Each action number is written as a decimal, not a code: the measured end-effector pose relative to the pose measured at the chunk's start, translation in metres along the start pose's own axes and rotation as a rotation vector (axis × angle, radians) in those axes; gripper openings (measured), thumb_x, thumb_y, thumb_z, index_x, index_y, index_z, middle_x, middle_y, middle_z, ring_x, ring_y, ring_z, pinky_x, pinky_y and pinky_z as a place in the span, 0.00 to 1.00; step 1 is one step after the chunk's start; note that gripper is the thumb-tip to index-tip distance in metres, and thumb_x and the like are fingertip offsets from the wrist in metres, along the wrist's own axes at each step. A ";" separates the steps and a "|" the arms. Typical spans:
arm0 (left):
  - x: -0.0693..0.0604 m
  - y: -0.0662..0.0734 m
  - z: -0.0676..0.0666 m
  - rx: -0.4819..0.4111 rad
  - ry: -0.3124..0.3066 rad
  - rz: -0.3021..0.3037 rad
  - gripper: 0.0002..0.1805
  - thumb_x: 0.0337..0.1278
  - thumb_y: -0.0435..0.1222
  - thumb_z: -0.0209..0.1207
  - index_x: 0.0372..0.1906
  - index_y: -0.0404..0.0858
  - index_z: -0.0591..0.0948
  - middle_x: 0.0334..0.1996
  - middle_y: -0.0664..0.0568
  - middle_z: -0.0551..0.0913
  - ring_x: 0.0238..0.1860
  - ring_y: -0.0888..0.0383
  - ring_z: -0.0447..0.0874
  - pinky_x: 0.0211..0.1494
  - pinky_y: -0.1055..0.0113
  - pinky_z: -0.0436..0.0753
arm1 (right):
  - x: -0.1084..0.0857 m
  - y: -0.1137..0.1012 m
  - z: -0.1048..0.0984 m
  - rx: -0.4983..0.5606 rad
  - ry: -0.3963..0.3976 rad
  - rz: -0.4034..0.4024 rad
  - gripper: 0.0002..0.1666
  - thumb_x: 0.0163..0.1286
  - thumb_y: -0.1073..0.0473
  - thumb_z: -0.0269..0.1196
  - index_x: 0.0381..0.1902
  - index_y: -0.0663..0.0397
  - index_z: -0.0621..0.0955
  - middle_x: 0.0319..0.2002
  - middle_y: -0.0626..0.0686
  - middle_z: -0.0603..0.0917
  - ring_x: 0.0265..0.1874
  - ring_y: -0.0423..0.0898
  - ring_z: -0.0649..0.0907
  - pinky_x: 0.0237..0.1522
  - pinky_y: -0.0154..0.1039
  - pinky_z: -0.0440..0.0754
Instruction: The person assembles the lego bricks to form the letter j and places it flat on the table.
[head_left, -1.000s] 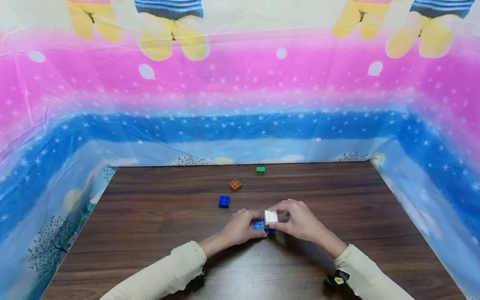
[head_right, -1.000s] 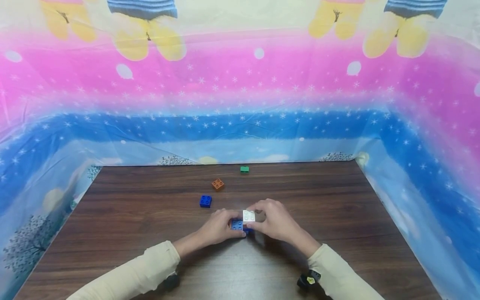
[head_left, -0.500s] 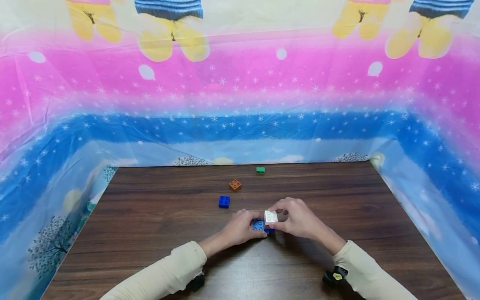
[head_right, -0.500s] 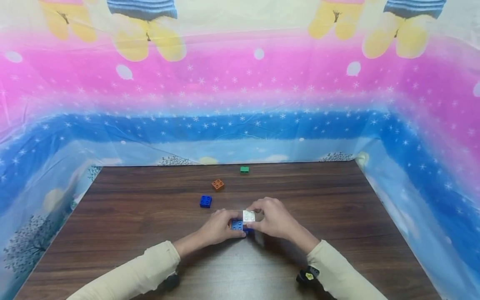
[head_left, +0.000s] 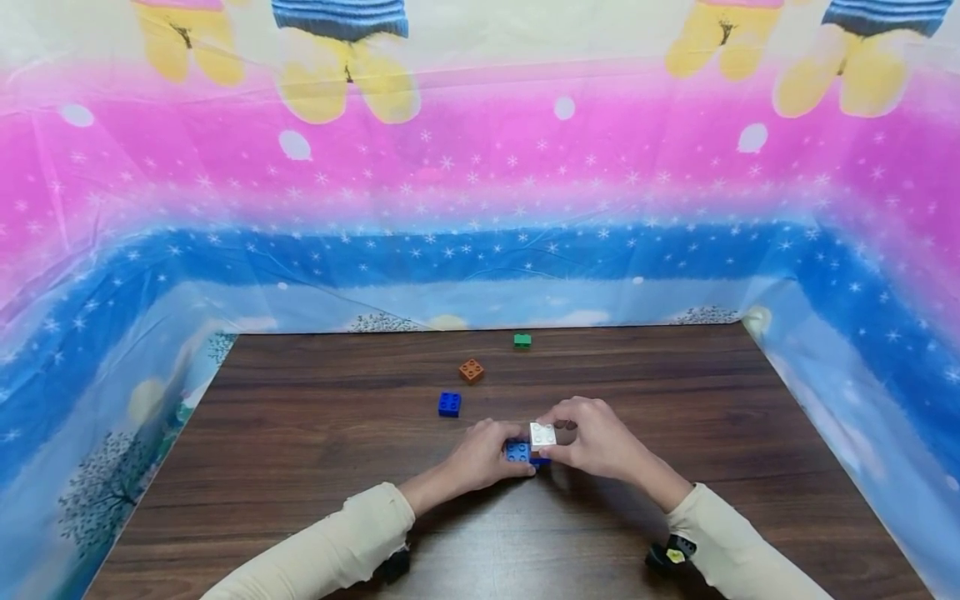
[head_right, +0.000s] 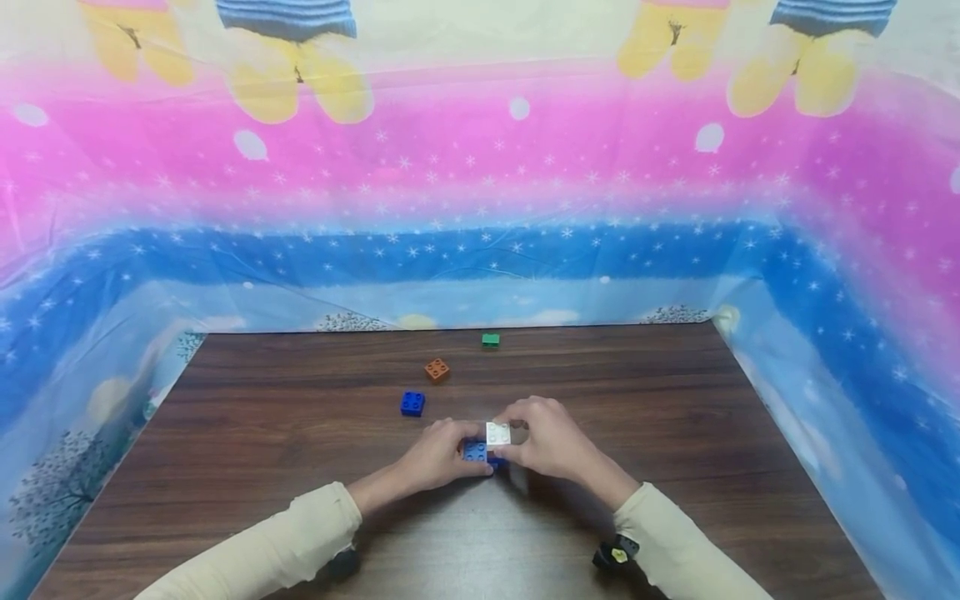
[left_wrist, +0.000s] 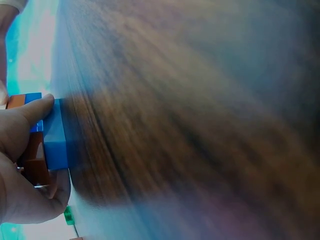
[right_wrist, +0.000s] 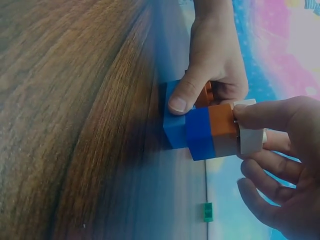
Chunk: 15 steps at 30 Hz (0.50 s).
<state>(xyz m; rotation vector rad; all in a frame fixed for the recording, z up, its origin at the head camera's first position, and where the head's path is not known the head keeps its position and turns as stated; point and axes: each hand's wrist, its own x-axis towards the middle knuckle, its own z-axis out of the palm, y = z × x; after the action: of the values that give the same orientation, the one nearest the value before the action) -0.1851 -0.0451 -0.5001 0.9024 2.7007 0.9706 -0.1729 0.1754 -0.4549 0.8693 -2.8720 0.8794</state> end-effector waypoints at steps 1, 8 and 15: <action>0.000 0.000 0.000 0.001 -0.001 0.000 0.22 0.54 0.48 0.75 0.52 0.44 0.87 0.43 0.57 0.89 0.35 0.65 0.76 0.45 0.63 0.73 | 0.000 0.001 0.000 0.006 0.002 0.000 0.16 0.60 0.52 0.78 0.46 0.45 0.90 0.41 0.41 0.87 0.43 0.41 0.83 0.43 0.38 0.83; 0.000 0.001 -0.002 0.005 0.002 0.002 0.22 0.54 0.47 0.75 0.53 0.44 0.87 0.43 0.57 0.89 0.36 0.65 0.77 0.46 0.63 0.74 | 0.001 0.004 0.002 0.010 -0.001 0.000 0.17 0.59 0.54 0.78 0.46 0.47 0.89 0.40 0.42 0.87 0.40 0.39 0.82 0.41 0.37 0.81; 0.000 0.000 0.000 -0.007 0.002 0.006 0.22 0.54 0.47 0.75 0.52 0.44 0.87 0.43 0.57 0.89 0.36 0.65 0.78 0.46 0.64 0.75 | 0.000 0.004 0.003 -0.052 0.008 -0.021 0.17 0.58 0.53 0.78 0.45 0.47 0.90 0.38 0.42 0.87 0.37 0.37 0.81 0.38 0.36 0.79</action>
<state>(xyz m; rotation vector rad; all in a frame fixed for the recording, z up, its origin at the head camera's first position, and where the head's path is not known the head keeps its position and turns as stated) -0.1851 -0.0450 -0.4996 0.9098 2.6955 0.9818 -0.1745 0.1765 -0.4600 0.8870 -2.8596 0.8004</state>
